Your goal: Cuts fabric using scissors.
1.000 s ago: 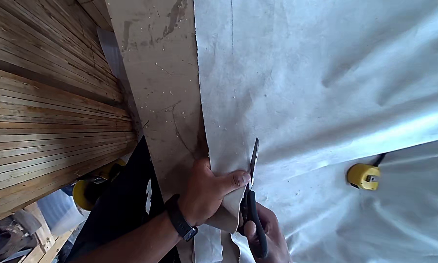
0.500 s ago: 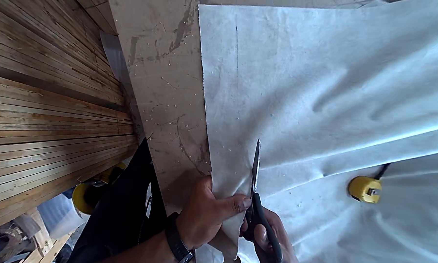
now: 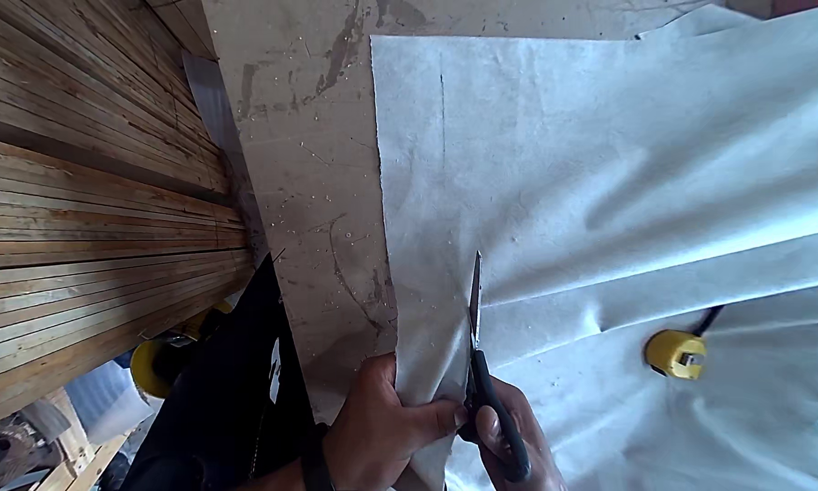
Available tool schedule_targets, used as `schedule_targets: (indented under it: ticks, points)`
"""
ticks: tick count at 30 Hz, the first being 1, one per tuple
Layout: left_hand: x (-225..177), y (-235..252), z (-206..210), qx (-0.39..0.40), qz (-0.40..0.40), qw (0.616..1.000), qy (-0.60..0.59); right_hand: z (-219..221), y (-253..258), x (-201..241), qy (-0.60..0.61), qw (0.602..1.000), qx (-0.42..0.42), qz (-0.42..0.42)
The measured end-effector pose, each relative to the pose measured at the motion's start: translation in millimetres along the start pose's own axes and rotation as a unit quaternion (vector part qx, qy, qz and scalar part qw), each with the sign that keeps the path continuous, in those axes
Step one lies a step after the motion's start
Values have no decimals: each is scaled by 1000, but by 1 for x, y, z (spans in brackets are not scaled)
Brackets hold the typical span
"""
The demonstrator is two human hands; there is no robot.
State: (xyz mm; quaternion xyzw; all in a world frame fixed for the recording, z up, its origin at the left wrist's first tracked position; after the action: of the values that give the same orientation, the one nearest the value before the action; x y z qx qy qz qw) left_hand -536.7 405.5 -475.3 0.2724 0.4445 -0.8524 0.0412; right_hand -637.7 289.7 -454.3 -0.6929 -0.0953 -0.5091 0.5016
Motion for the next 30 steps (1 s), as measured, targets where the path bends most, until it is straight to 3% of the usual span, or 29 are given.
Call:
schedule_targets:
  ticks: [6, 21, 30]
  points:
    - [4, -7, -1, -1, 14, 1000, 10, 1, -3, 2, -4, 999, -32, 37]
    - [14, -25, -4, -3, 7, 998, 68, 6, 22, 12, -6, 998, -58, 27]
    - [6, -42, -8, -18, 6, 988, 152, 12, 44, 22, -18, 1000, -5, -4]
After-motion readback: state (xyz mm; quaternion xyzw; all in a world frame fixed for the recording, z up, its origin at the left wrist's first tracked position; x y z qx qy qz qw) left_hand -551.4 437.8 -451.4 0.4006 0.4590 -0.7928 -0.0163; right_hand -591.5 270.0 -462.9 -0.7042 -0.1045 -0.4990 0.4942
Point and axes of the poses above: each hand's wrist, its own y-axis towards the middle knuckle, its own z-axis out of the palm, x = y × z, the point moved 8 cm from there along y, towards the middle knuckle, and after that the axes turned 10 degrees about -x, right-handed, at the moved point
